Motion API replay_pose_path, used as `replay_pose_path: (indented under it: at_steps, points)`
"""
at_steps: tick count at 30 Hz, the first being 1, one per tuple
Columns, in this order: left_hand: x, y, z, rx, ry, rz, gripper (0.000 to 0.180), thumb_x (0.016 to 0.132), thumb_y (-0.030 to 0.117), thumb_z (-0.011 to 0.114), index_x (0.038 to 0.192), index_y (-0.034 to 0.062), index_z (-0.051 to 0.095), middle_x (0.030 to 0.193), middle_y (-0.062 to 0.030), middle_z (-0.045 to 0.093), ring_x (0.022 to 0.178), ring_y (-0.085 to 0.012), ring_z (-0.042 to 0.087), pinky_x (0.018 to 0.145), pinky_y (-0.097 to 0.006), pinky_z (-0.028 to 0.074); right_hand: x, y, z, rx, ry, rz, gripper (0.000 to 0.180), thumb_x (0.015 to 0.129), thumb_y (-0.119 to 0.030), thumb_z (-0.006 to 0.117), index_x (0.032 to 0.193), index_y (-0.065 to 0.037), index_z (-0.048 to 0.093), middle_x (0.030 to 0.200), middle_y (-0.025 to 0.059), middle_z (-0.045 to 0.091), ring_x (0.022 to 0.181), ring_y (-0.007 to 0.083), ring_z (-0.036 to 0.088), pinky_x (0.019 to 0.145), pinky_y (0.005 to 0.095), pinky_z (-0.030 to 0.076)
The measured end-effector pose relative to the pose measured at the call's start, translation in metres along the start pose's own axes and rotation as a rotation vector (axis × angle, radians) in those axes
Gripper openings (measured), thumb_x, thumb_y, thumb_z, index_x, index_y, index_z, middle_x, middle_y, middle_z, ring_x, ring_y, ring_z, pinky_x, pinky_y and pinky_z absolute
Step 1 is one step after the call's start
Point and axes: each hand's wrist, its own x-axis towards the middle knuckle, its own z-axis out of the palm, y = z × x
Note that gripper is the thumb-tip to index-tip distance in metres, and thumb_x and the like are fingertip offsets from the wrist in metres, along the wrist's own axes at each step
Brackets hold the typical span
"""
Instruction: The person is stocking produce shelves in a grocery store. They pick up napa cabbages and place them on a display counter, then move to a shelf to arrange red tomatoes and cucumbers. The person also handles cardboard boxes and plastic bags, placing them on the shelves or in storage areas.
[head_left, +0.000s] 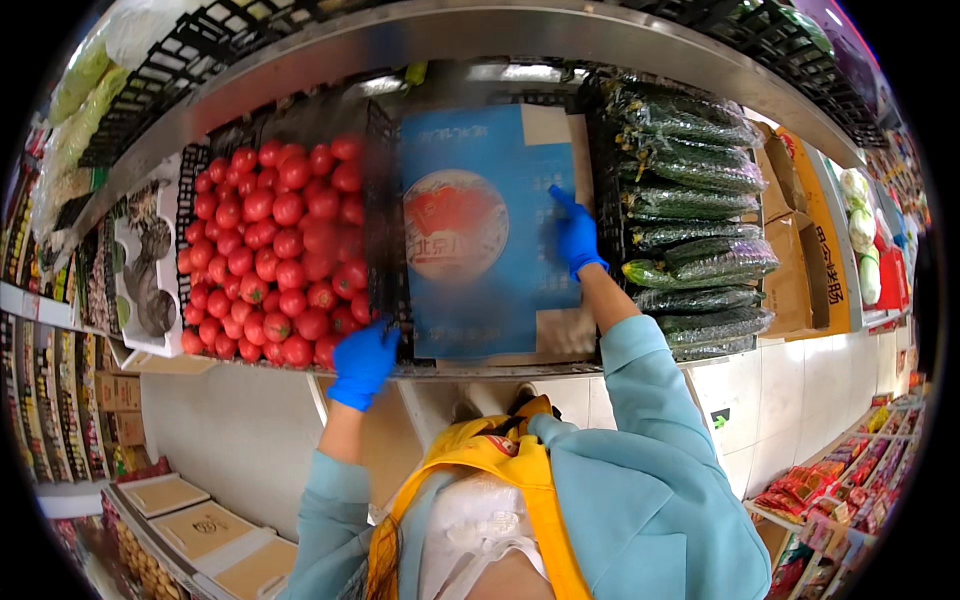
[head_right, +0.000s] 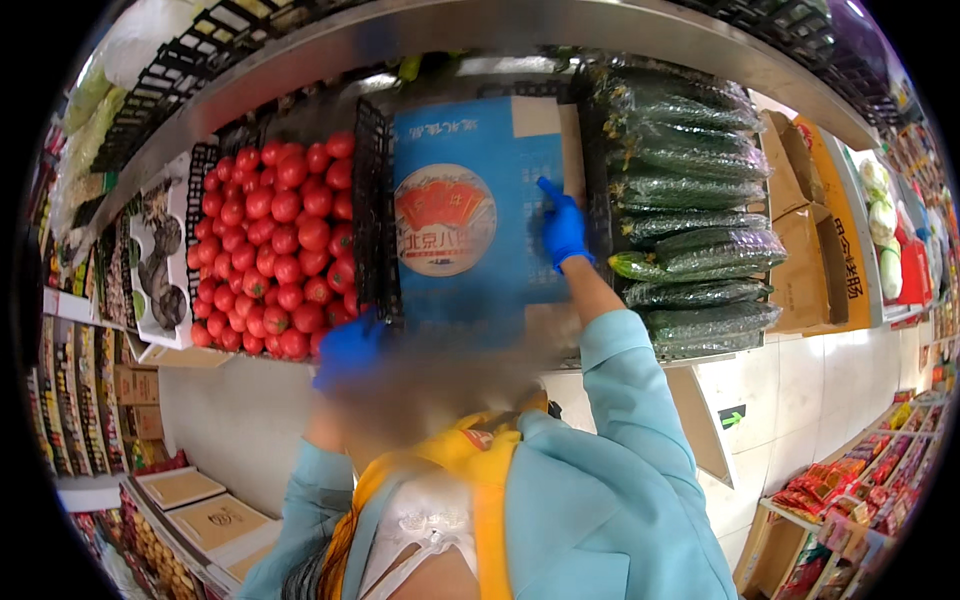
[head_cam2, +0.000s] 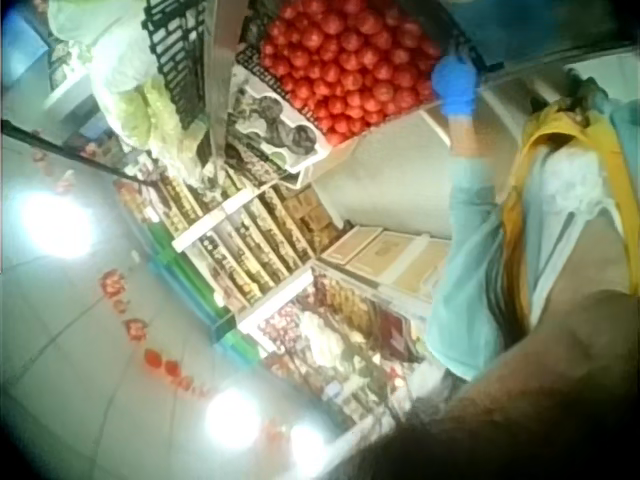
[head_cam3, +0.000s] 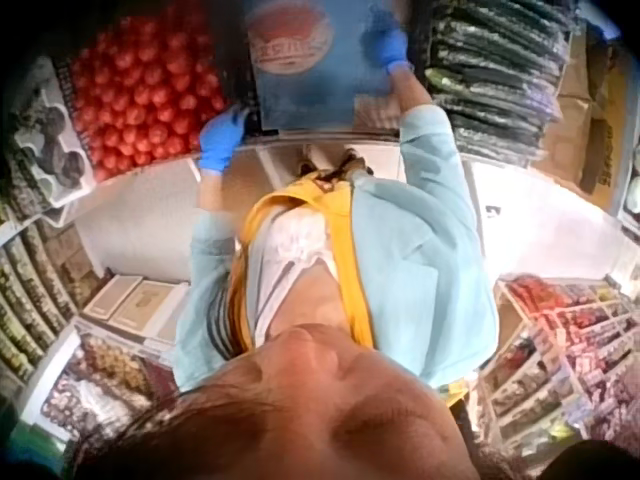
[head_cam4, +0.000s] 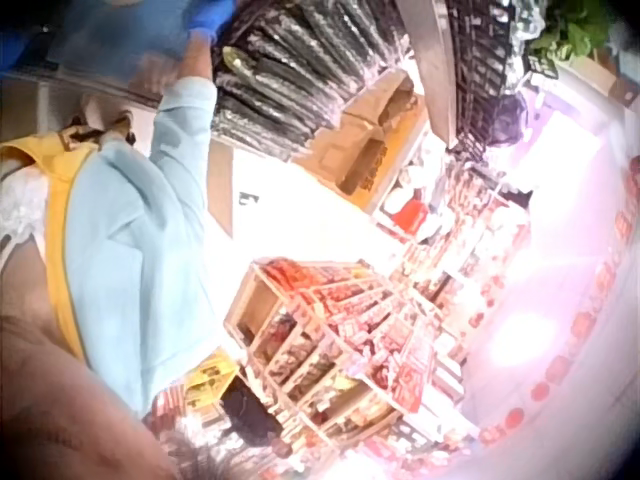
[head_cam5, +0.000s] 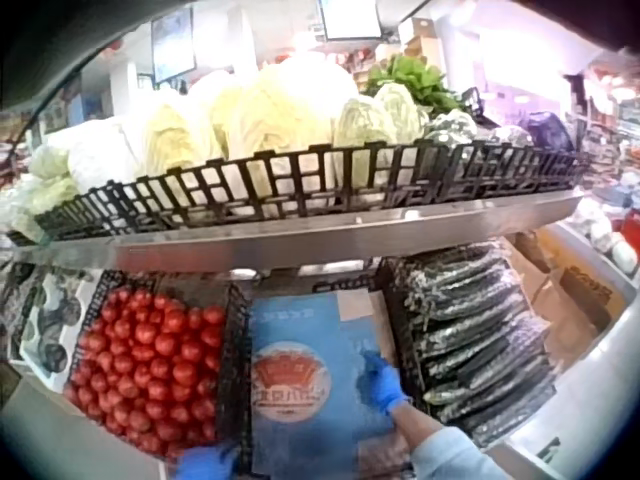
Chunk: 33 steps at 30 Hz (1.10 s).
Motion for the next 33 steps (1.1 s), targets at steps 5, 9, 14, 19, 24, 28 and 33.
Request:
replay_pose_path:
  at_steps: [5,9,14,19,24,28,33]
  points:
    - [-0.035,-0.035,-0.027,-0.306,0.273,-0.285,0.031,0.086,0.026,0.055,0.112,0.0108,0.059,0.076,-0.0183,0.063,0.067,-0.0313,0.061,0.057,-0.038,0.046,-0.003,-0.006,-0.005,-0.709,-0.048,-0.284,0.051,0.081,0.010,0.050,0.124,-0.017,0.053,0.113,0.0085,0.056,0.098,0.0188,0.054,0.088,0.0285,0.043]
    - [-0.086,-0.056,-0.014,-0.473,0.379,-0.445,0.029,0.087,0.017,0.055,0.115,0.0092,0.059,0.074,-0.0132,0.063,0.064,-0.0187,0.060,0.058,-0.031,0.046,-0.005,-0.011,0.002,-0.534,-0.107,-0.305,0.052,0.080,0.010,0.048,0.124,-0.017,0.053,0.117,0.0124,0.056,0.101,0.0207,0.055,0.087,0.0310,0.044]
    - [-0.134,-0.048,0.008,-0.598,0.383,-0.569,0.029,0.088,0.013,0.053,0.116,0.0090,0.059,0.071,-0.0090,0.062,0.063,-0.0104,0.055,0.060,-0.026,0.045,-0.013,-0.012,0.000,-0.780,-0.083,-0.216,0.046,0.079,0.001,0.056,0.122,-0.018,0.054,0.115,0.0162,0.057,0.100,0.0235,0.057,0.086,0.0340,0.046]
    - [-0.146,-0.030,0.023,-0.711,0.403,-0.566,0.029,0.088,0.013,0.054,0.116,0.0080,0.058,0.073,-0.0093,0.063,0.066,-0.0117,0.057,0.063,-0.026,0.046,-0.020,-0.013,-0.001,-0.677,-0.015,-0.150,0.047,0.081,0.004,0.054,0.123,-0.018,0.054,0.120,0.0132,0.054,0.104,0.0217,0.054,0.087,0.0309,0.046]
    - [-0.151,-0.021,0.023,-0.581,0.329,-0.511,0.030,0.087,0.013,0.054,0.117,0.0062,0.057,0.079,-0.0123,0.064,0.073,-0.0134,0.061,0.067,-0.026,0.047,-0.018,-0.012,0.005,-0.289,-0.005,-0.046,0.044,0.081,0.005,0.053,0.120,-0.015,0.056,0.116,0.0139,0.057,0.101,0.0213,0.056,0.086,0.0311,0.046]
    - [-0.155,-0.015,0.019,-0.591,0.331,-0.491,0.031,0.088,0.014,0.054,0.117,0.0053,0.057,0.079,-0.0132,0.065,0.073,-0.0140,0.061,0.066,-0.026,0.048,-0.012,-0.010,0.004,-0.832,0.034,-0.179,0.041,0.080,0.002,0.055,0.119,-0.010,0.057,0.112,0.0123,0.059,0.094,0.0203,0.058,0.084,0.0304,0.046]
    - [-0.159,-0.012,0.026,-0.524,0.313,-0.462,0.030,0.089,0.013,0.053,0.117,0.0049,0.057,0.080,-0.0138,0.065,0.074,-0.0145,0.062,0.066,-0.026,0.048,-0.007,-0.012,0.001,-0.406,0.056,-0.037,0.042,0.078,-0.004,0.059,0.120,-0.010,0.056,0.112,0.0155,0.059,0.094,0.0201,0.059,0.082,0.0299,0.047]
